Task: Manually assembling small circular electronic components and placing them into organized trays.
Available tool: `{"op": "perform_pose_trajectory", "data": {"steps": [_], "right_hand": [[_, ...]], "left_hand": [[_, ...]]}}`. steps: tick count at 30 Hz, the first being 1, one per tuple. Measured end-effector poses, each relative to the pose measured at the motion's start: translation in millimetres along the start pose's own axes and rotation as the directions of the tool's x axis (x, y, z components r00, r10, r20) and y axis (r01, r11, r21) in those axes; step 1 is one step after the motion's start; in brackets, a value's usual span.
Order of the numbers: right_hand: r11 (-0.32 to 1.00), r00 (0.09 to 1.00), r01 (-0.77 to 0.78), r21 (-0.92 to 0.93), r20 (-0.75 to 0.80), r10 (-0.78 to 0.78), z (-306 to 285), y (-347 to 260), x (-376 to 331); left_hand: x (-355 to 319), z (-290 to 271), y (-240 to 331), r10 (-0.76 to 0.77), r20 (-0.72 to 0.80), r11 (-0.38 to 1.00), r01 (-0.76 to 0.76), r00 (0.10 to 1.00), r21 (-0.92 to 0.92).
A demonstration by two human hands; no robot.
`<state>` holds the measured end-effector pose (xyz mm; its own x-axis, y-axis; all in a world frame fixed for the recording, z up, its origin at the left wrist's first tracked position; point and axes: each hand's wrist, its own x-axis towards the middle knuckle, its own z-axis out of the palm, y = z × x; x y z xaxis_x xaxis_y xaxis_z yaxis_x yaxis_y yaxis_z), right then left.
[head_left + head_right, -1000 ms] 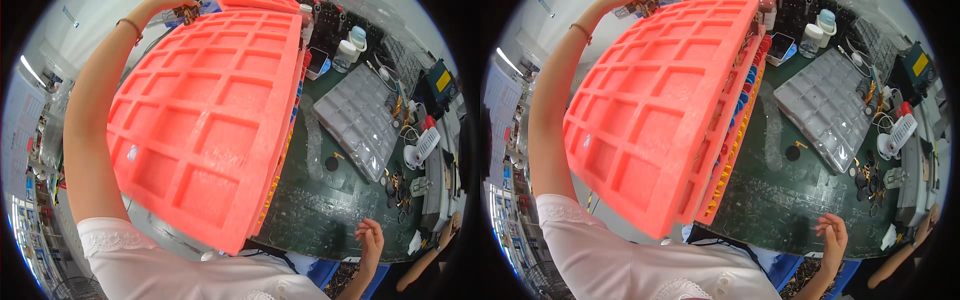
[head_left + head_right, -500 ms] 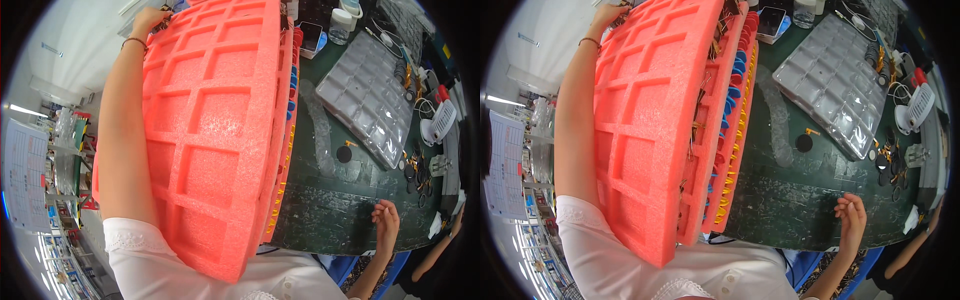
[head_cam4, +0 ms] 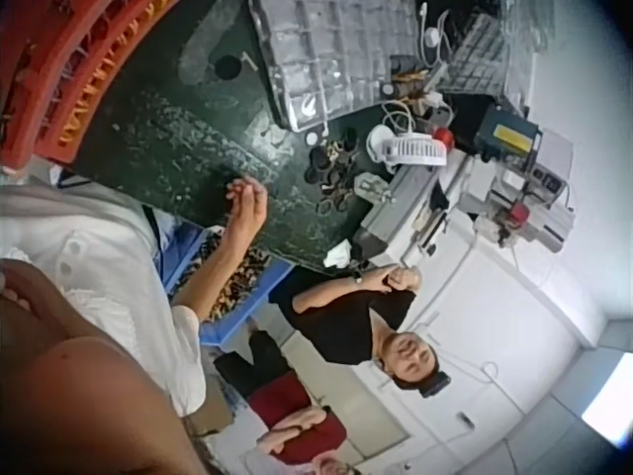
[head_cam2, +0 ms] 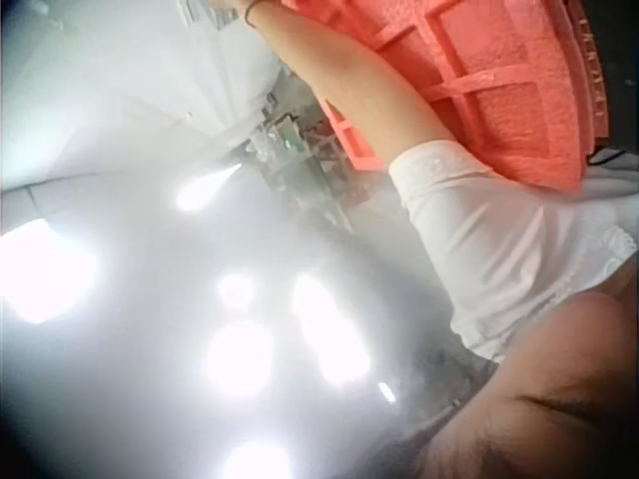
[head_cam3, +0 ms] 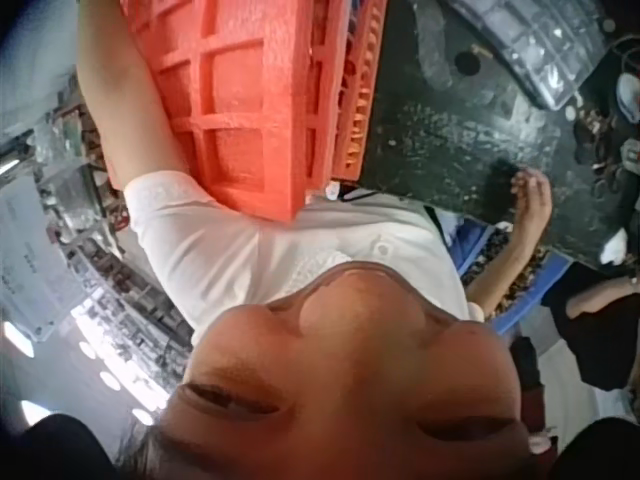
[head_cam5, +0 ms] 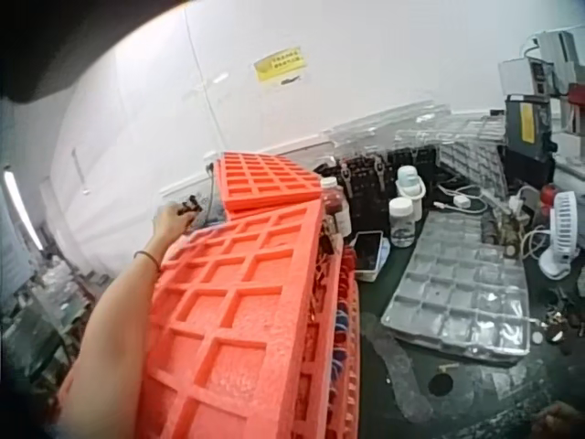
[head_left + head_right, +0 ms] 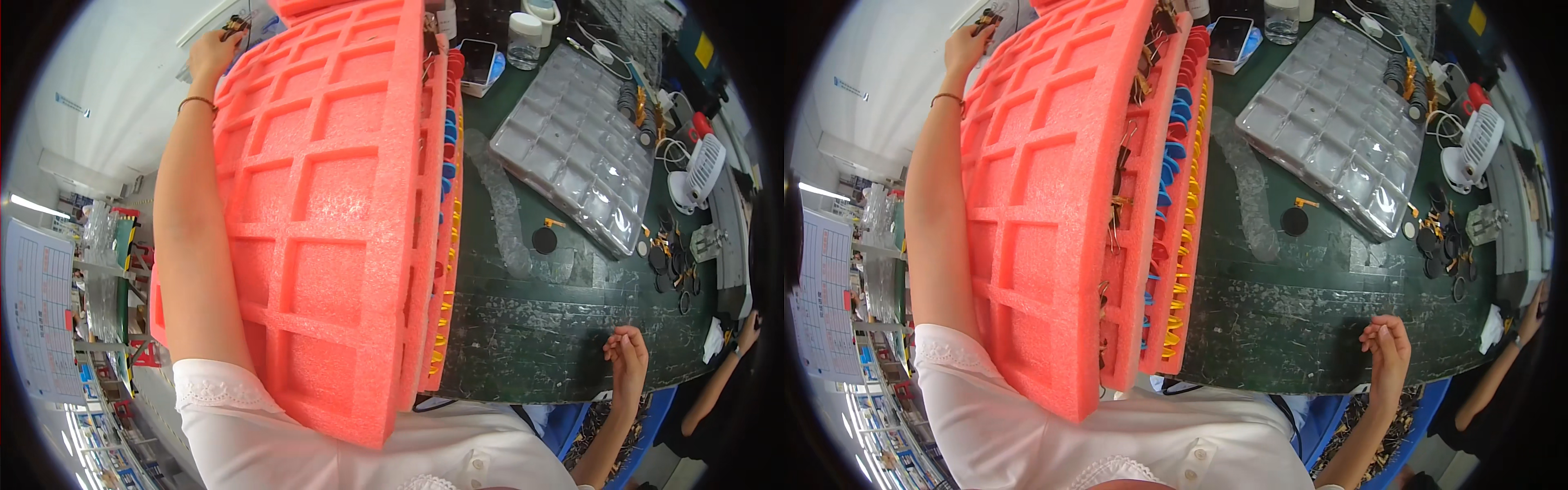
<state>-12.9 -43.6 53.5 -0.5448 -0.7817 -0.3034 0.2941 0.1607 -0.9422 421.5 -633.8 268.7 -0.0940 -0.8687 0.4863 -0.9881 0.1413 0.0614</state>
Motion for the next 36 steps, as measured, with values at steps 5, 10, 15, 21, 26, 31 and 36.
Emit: {"op": "perform_pose_trajectory", "data": {"steps": [5, 10, 15, 21, 26, 31, 36], "right_hand": [[0.996, 0.997, 0.077, -0.039, 0.009, -0.077, -9, -14, -36], [0.971, 0.985, 0.149, -0.187, 0.119, -0.129, -11, -2, -77], [0.877, 0.961, 0.201, -0.437, -0.086, -0.263, -62, 68, -138], [0.581, 0.800, 0.600, -0.551, 0.400, -0.447, -14, 38, -123], [0.250, 0.496, 0.868, -0.429, 0.769, -0.402, 20, 37, -108], [0.442, 0.525, 0.804, -0.398, 0.824, -0.213, 46, 80, -115], [0.560, 0.726, 0.677, -0.478, 0.558, -0.401, 92, 71, -120]], "left_hand": [[0, -95, -1, 0.203, -0.061, 0.978, -0.198, 0.977, 0.072], [-112, -204, 17, 0.316, -0.193, 0.924, -0.347, 0.929, -0.159], [-364, -242, 36, 0.117, -0.417, 0.864, -0.299, 0.901, -0.404], [-583, -227, 76, -0.290, -0.384, 0.336, -0.283, 0.877, -0.899], [-600, -245, 84, 0.050, -0.311, 0.559, -0.284, 0.949, -0.779], [-603, -243, 40, 0.049, -0.390, 0.732, -0.298, 0.920, -0.612], [-562, -245, -33, 0.091, -0.474, 0.887, -0.288, 0.876, -0.361]]}}
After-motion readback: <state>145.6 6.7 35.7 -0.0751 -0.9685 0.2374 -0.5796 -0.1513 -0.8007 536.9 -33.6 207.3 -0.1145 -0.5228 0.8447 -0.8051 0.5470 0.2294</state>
